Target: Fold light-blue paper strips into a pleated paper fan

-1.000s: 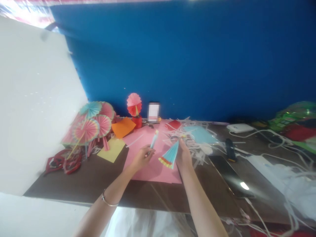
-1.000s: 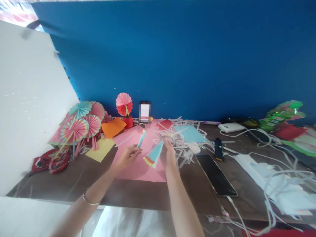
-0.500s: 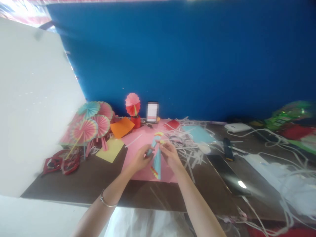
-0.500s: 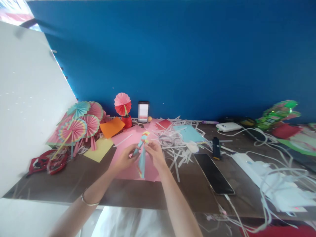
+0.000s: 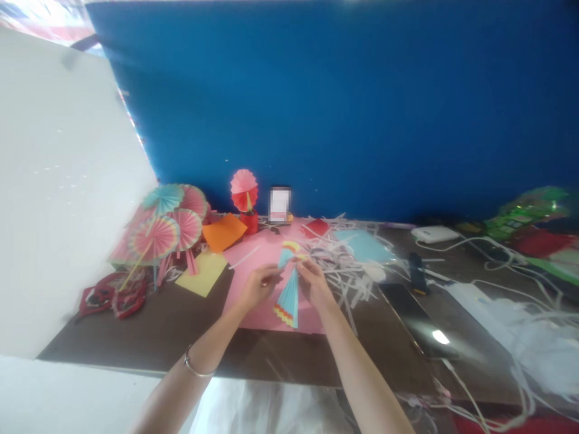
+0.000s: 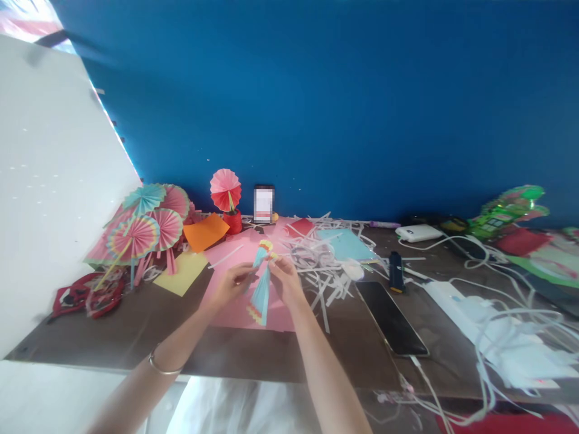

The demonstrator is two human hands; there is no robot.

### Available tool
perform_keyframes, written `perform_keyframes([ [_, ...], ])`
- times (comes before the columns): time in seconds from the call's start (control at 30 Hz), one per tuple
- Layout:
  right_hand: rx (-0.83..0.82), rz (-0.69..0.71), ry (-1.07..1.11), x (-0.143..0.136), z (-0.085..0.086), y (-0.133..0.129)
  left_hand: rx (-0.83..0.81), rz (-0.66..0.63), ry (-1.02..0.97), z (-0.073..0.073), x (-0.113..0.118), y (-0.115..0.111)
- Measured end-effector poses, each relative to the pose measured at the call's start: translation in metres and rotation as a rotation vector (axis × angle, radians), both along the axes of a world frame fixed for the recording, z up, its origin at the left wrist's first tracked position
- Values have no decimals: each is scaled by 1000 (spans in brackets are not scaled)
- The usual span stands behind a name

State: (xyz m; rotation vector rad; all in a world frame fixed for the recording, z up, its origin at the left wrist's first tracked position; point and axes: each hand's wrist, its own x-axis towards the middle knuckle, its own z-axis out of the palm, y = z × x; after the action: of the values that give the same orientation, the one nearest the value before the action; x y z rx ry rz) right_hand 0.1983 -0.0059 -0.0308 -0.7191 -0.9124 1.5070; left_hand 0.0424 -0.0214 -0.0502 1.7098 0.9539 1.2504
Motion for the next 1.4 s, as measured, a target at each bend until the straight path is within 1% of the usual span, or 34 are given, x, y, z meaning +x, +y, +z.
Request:
perform_keyframes([
  [0.13,17,-66,28,3,-2,2,59,29,108,1,-1,-1],
  [0.27,-5,-92,20,4,0,0,27,47,143,2,-1,-4],
  [0.43,-4,-121,8,2,2,-2,105,11,252,5,-1,-8],
  [0.7,38,-167,-14,1,1,-1,223,-43,343,15,-1,-18],
  [0.83,35,-159,-10,0,0,0,298,-43,390,14,-1,-17],
  [0.9,31,-153,-11,0,-1,0,309,-36,417,12,-1,-17],
  [1.0,19,-154,-4,0,-3,2,251,-31,432,12,-2,-18],
  [1.13,10,-191,32,1,-5,3,117,-37,416,18,-1,-22],
  [1.27,-9,-161,38,-2,-3,2,32,-58,348,24,0,-25],
  [1.4,-29,-161,24,1,-3,3,-44,-72,207,20,4,-23],
])
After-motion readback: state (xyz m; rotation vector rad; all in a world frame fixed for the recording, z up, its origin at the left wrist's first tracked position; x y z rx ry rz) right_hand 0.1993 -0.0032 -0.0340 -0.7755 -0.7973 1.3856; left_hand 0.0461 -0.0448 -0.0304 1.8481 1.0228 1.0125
